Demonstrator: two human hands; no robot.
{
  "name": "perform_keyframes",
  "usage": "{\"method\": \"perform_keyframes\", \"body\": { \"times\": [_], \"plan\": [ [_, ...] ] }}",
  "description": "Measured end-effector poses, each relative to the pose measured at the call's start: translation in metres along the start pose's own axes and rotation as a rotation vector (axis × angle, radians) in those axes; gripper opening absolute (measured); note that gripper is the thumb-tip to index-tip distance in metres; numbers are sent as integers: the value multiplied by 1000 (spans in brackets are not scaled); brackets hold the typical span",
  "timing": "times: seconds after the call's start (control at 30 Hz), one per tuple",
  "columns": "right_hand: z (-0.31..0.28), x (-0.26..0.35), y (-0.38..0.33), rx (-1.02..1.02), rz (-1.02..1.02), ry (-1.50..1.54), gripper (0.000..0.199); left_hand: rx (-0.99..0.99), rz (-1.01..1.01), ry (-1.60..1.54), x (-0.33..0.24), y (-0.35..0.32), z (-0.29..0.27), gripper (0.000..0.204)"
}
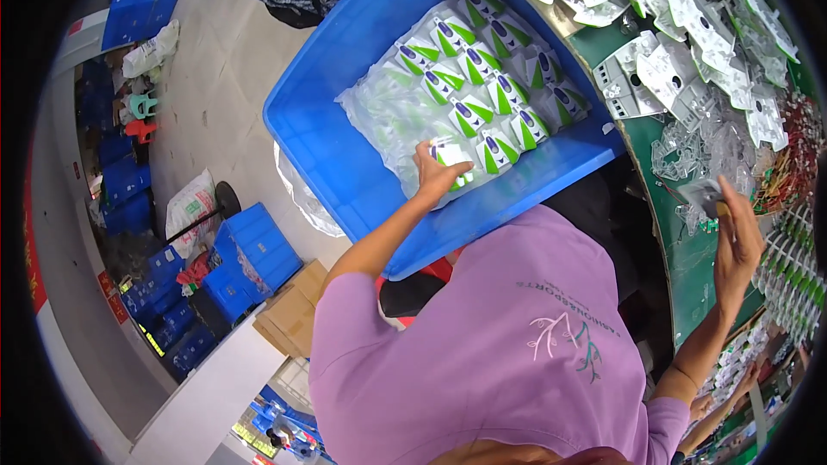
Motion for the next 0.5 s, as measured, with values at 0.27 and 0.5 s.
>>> {"method": "perform_keyframes", "body": {
  "times": [0.27,0.5],
  "plan": [
    [62,78,43,-59,-59,533,24,1423,-163,-1458,-207,-107,10,100],
    [56,64,47,62,278,959,22,1686,13,-1329,-257,-137,21,114]
  ]
}}
Point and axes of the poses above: each hand's wrist, its own y-axis towards the middle knuckle, its own z-axis out of the palm, x = y × z, the point moved 3 cm from there along y, towards the middle knuckle, and after that the axes turned 12 degrees about -y, right-handed, at the moved point
